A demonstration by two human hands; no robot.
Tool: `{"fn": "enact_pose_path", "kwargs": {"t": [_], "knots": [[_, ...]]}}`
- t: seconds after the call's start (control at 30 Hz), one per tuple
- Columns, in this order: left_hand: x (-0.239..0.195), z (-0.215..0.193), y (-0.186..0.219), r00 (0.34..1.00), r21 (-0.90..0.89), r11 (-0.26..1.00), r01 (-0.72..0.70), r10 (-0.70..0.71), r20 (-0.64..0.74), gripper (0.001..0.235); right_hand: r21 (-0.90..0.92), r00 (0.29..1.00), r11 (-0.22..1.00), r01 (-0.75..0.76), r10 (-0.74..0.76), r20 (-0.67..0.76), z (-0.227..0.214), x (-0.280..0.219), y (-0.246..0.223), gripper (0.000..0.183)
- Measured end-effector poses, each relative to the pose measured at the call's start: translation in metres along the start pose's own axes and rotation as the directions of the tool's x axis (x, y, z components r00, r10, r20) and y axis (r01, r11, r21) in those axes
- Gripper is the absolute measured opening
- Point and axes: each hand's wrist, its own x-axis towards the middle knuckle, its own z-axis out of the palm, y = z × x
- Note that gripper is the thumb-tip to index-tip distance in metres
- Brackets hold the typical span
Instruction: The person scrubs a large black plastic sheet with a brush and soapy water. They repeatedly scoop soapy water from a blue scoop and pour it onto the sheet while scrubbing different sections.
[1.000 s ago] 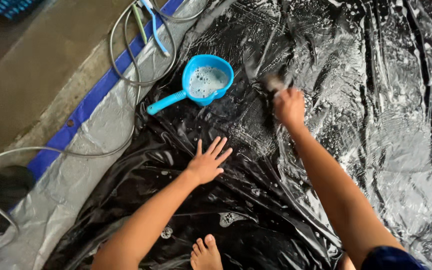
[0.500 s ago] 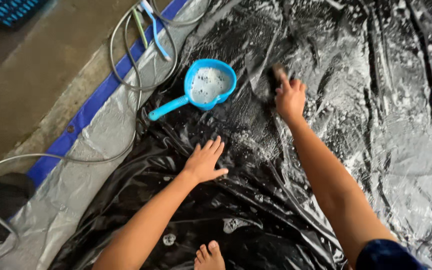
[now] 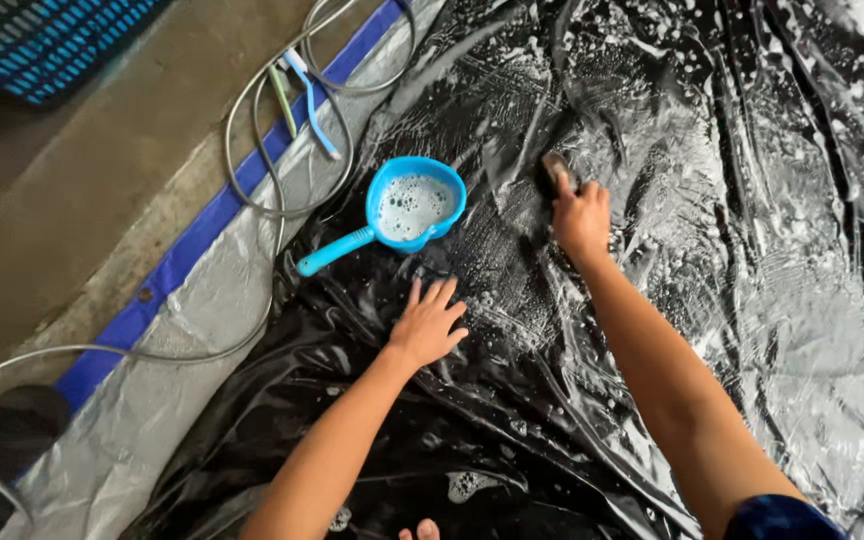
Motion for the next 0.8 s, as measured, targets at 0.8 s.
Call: {"fn": "enact_pose_path", "kwargs": {"t": [0.8], "knots": [[0.057,-0.038,0.009,0.969,0.053,0.996,0.069,-0.080,0.232,0.082,0.010,0.982,0.985,0.175,-0.175,0.070,0.027,0.065,-0.023,0.056]]}}
